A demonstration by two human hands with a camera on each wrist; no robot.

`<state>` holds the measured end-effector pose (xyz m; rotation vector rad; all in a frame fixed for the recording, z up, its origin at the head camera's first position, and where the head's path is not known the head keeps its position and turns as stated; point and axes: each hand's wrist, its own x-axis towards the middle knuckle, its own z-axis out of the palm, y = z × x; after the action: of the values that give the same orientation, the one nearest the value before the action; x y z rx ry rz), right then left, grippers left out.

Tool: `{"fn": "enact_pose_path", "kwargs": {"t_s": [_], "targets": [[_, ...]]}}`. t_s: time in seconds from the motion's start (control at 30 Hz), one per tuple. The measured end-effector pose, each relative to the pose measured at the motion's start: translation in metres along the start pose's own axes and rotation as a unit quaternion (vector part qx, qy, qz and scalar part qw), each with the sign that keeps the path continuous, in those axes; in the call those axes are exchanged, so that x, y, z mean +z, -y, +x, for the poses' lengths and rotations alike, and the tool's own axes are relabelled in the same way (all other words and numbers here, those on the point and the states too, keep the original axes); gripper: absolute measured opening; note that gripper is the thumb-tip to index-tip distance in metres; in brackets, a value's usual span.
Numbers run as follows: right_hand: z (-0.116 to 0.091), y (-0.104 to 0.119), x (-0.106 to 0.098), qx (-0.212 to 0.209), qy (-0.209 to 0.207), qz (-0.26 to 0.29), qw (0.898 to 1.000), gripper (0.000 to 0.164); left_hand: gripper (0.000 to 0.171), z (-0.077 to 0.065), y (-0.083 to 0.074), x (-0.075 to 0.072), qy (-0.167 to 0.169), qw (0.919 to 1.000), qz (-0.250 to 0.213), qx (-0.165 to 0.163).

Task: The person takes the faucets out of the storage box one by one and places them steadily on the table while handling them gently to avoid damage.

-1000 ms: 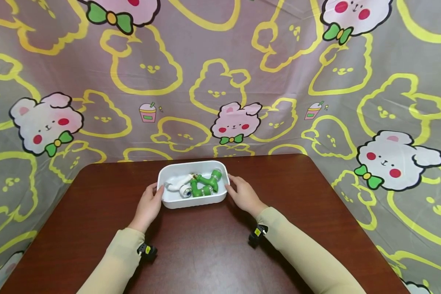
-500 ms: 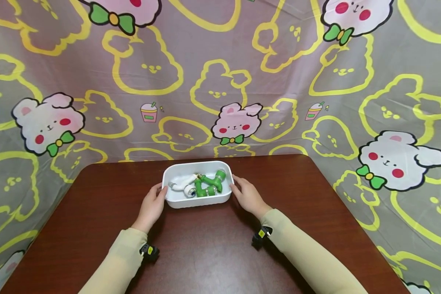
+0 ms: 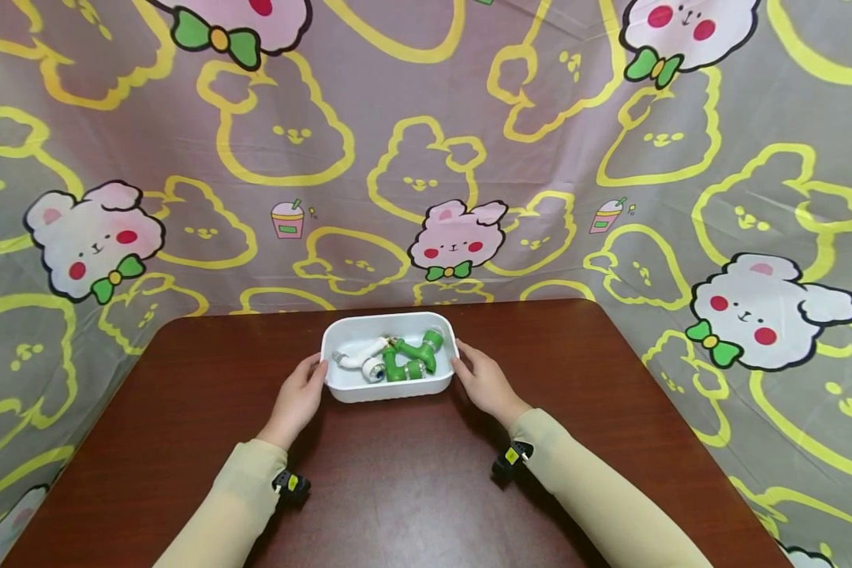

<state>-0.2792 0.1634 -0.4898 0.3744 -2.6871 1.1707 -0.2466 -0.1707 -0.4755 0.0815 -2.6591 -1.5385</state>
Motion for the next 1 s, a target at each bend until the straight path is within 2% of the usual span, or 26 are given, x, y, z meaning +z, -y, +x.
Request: {"fn": "enact_pose_path", "kwargs": {"t_s": [0.3, 1.0], "targets": [[-0.003, -0.001, -0.003, 0.014, -0.007, 0.001, 1.000, 0.050, 0.052, 0.000, -0.003, 0.004, 0.008, 0.9988, 0.027, 0.041], [-0.008, 0.005, -0.009, 0.048, -0.021, 0.012, 0.999, 0.050, 0.052, 0.002, -0.003, 0.011, 0.009, 0.9972, 0.038, 0.065]]}}
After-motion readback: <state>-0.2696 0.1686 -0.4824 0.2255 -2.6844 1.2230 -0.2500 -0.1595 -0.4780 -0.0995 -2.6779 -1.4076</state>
